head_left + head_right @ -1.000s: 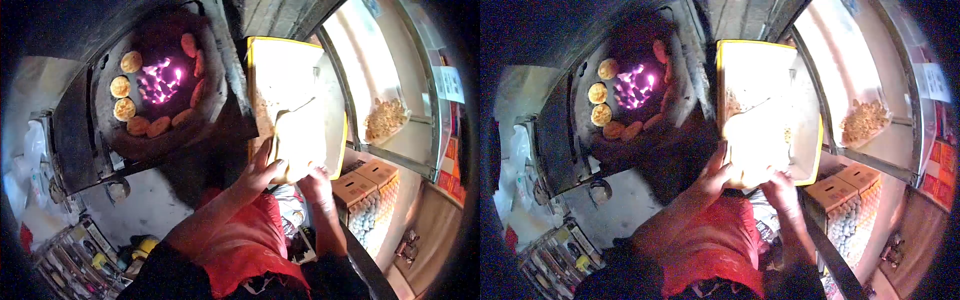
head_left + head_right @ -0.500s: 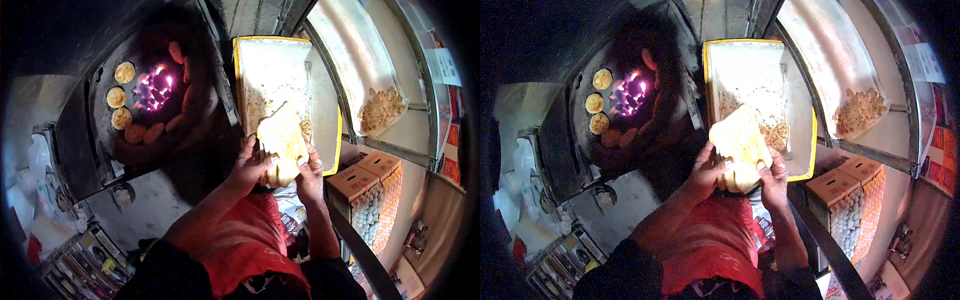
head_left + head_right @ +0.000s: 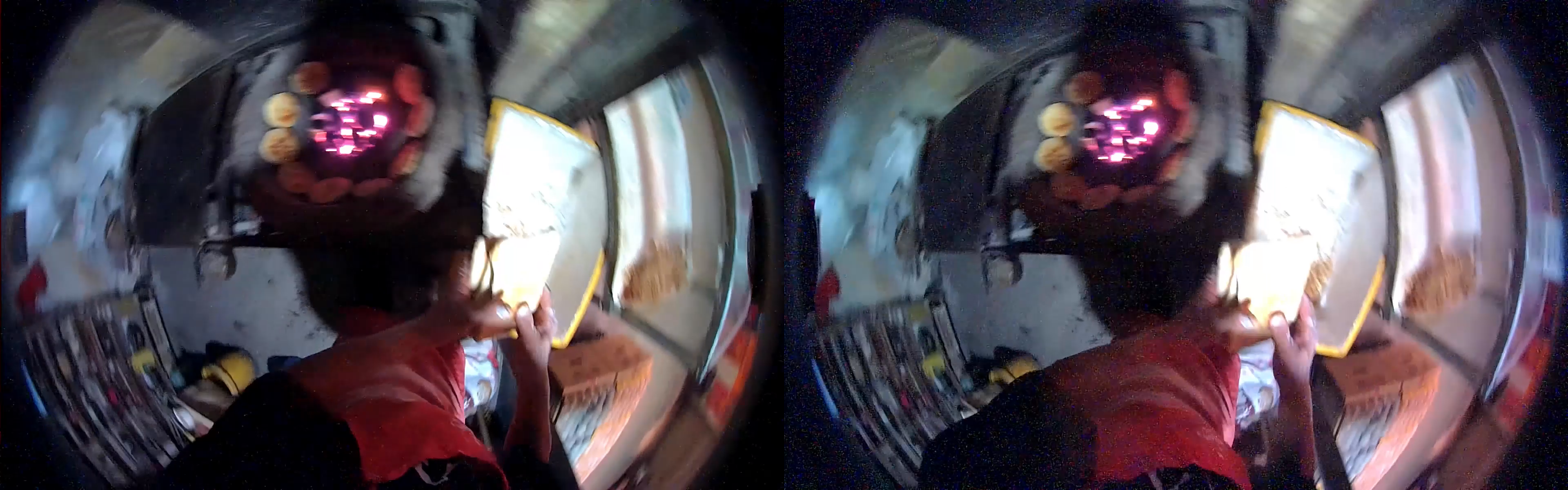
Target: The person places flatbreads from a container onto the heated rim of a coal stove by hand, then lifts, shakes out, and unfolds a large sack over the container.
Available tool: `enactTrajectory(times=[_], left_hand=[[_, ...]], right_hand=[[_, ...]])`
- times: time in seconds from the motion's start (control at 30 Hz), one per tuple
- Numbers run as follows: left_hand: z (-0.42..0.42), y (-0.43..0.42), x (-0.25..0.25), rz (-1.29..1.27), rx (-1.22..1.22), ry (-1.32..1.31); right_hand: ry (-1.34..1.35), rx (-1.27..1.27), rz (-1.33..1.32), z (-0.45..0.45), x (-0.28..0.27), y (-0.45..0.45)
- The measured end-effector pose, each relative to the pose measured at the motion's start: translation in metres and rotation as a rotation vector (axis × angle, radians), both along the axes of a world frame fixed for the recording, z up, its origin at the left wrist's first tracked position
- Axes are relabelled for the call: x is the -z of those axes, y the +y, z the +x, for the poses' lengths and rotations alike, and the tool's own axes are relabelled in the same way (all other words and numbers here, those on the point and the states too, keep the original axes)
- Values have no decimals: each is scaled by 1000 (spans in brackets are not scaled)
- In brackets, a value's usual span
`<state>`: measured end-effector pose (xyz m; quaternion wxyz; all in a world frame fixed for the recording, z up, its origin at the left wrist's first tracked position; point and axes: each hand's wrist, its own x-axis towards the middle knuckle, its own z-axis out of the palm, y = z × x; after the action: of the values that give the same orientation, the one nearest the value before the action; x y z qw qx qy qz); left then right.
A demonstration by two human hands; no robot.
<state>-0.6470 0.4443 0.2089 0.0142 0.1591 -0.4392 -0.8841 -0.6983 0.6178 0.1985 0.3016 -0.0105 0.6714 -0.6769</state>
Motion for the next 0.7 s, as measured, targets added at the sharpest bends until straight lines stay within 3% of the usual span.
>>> enactTrajectory(times=[0.07,0.2,0.27,0.37,0.47,0.57,0.6,0.67,0.7], left_hand=[[19,-26,-15,46,0,-9],[62,-79,-33,117,-131,-77],[84,-109,-36,131,-255,-114],[122,-167,-35,71,-515,-192],[189,-253,-16,-111,-781,-256],[311,-386,64,-317,-829,-177],[321,-418,73,-369,-865,-241],[325,-459,80,-513,-873,-429],[326,-477,89,-598,-848,-511]], right_hand=[[194,-56,-3,5,8,-19],[169,-190,-78,9,-14,-67],[448,-404,133,11,-22,-101],[183,-355,-120,34,-31,-144],[111,-482,-13,45,-15,-163],[112,-640,170,64,19,-155],[137,-633,212,73,14,-164],[451,-923,382,72,11,-167],[433,-927,439,77,7,-169]])
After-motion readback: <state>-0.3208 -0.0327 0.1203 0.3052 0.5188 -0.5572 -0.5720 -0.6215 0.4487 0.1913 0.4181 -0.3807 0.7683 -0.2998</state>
